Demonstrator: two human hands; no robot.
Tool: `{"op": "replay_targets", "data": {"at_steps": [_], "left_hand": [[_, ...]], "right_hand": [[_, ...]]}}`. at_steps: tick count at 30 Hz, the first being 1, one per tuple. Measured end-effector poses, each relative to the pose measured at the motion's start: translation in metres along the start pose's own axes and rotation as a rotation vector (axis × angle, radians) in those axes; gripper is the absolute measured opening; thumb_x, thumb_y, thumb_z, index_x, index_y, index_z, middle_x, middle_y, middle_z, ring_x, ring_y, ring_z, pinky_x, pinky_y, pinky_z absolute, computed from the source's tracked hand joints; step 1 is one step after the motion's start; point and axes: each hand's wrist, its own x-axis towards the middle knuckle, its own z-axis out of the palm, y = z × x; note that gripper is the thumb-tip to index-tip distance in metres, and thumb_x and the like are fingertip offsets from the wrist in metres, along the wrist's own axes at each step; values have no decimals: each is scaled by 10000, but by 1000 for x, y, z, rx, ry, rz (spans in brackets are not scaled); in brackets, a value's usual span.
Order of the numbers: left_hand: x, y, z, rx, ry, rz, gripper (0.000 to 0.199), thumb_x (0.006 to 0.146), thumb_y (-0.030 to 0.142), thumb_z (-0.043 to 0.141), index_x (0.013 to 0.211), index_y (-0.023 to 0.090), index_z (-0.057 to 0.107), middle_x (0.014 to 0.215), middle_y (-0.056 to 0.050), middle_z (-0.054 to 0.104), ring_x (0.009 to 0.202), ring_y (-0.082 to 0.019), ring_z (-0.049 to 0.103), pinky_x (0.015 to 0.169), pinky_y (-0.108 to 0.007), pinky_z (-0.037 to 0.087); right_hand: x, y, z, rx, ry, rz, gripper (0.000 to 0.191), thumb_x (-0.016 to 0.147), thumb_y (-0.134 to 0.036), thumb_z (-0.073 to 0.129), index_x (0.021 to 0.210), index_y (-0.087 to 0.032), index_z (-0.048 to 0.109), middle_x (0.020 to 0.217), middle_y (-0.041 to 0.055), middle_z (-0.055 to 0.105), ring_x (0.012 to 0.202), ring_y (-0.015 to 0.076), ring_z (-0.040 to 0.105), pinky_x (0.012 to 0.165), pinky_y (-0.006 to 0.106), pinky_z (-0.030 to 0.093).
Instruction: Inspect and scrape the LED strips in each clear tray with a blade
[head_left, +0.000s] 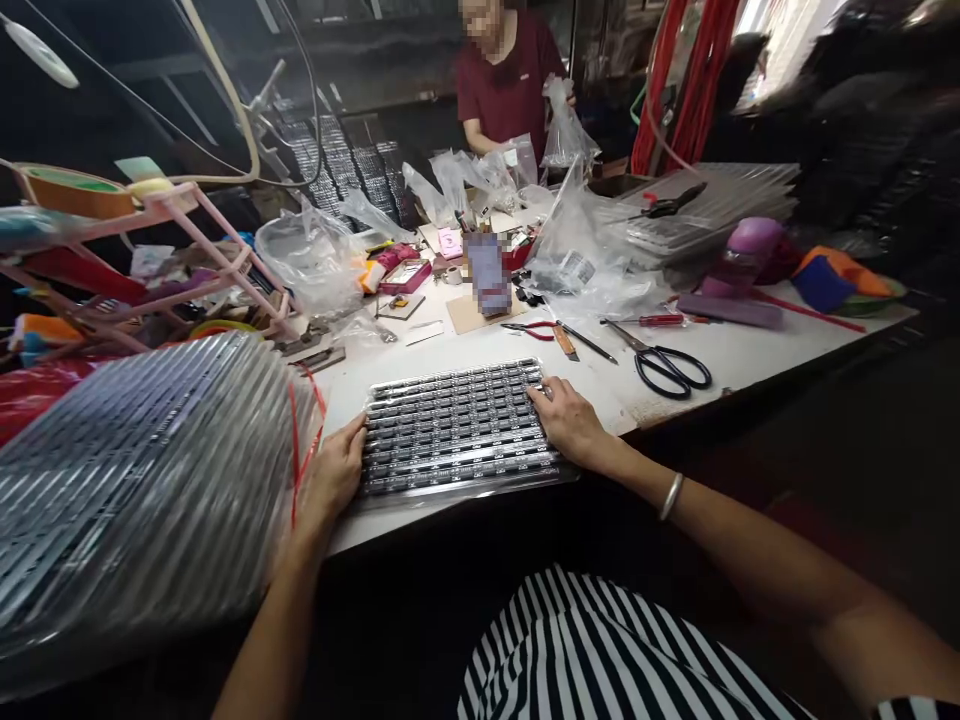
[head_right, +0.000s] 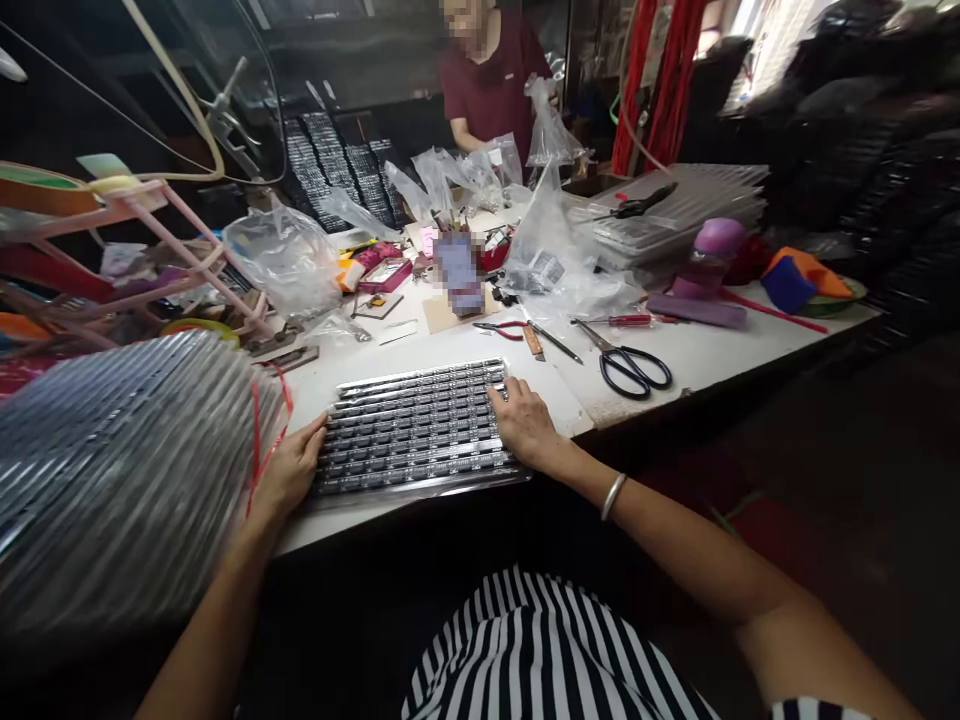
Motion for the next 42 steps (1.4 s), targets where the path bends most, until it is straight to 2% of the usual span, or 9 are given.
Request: {"op": "replay_targets", "data": {"at_steps": [8, 18, 21, 26, 30, 33, 37, 40, 42], "left_hand": [[-1, 2, 2, -74, 14, -70, 542, 901, 379, 331, 1301, 85, 548, 1277, -124, 612, 1157, -233, 582, 1042, -372, 416], [-8, 11, 0, -73, 5, -120, 515, 915, 375, 338, 1300, 109, 553, 1282, -119, 608, 1188, -244, 557, 1071, -410, 396], [-30, 23, -4, -66, -22, -149, 514, 905, 370, 359, 1288, 96, 562, 1286, -122, 605, 1205, -248, 549, 1080, -399, 397], [-95, 34, -15, -140, -104, -108, 475, 935, 364, 368, 1349, 178, 506, 1393, -72, 520, 1302, -223, 461, 1129, -417, 340], [-132, 35, -22, -98, -218, 16, 565, 921, 217, 336, 1478, 292, 274, 1510, -17, 361, 1407, -216, 300, 1146, -452, 299], [-143, 37, -19, 13, -256, 109, 739, 848, 120, 371, 1515, 280, 97, 1549, -35, 264, 1434, -233, 224, 1153, -476, 260], [-149, 33, -3, 151, -93, 122, 738, 874, 153, 414, 1519, 235, 64, 1529, -86, 307, 1424, -261, 246, 1129, -472, 268], [-151, 22, 7, 165, 100, 159, 628, 933, 165, 343, 1515, 239, 119, 1471, -86, 412, 1404, -240, 302, 1104, -428, 283], [-150, 13, 9, 157, 159, 176, 564, 952, 185, 329, 1500, 239, 206, 1420, -85, 481, 1382, -239, 347, 1082, -415, 292]], "right_hand": [[2, 6, 16, 95, 96, -6, 438, 957, -219, 348, 1354, -168, 527, 1363, 137, 497, 1103, 256, 475, 943, 366, 462], [5, 20, 21, 265, 192, -34, 406, 941, -244, 388, 1255, -104, 604, 1240, 116, 627, 936, 257, 524, 860, 403, 508], [9, 36, 22, 342, 188, -35, 380, 930, -228, 405, 1222, -119, 623, 1204, 95, 654, 910, 239, 553, 851, 399, 510], [14, 60, 23, 430, 176, -67, 367, 927, -211, 396, 1191, -162, 646, 1185, 80, 663, 926, 225, 582, 856, 413, 496], [18, 67, 19, 573, 159, -103, 343, 911, -233, 422, 1147, -193, 667, 1167, 79, 662, 1068, 222, 581, 951, 422, 459], [13, 66, 14, 595, 145, -80, 350, 899, -245, 421, 1145, -207, 667, 1153, 69, 674, 1068, 227, 586, 974, 437, 448], [-11, 72, 9, 495, 74, -143, 446, 861, -185, 390, 1249, -214, 608, 1235, 65, 636, 1023, 229, 578, 922, 420, 486], [-39, 88, 6, 403, 6, -362, 651, 796, -86, 373, 1413, -285, 432, 1375, 25, 535, 1063, 210, 560, 868, 379, 498], [-56, 96, 4, 300, -29, -481, 811, 733, -34, 366, 1480, -338, 282, 1462, 4, 434, 1176, 211, 516, 856, 380, 481]]}}
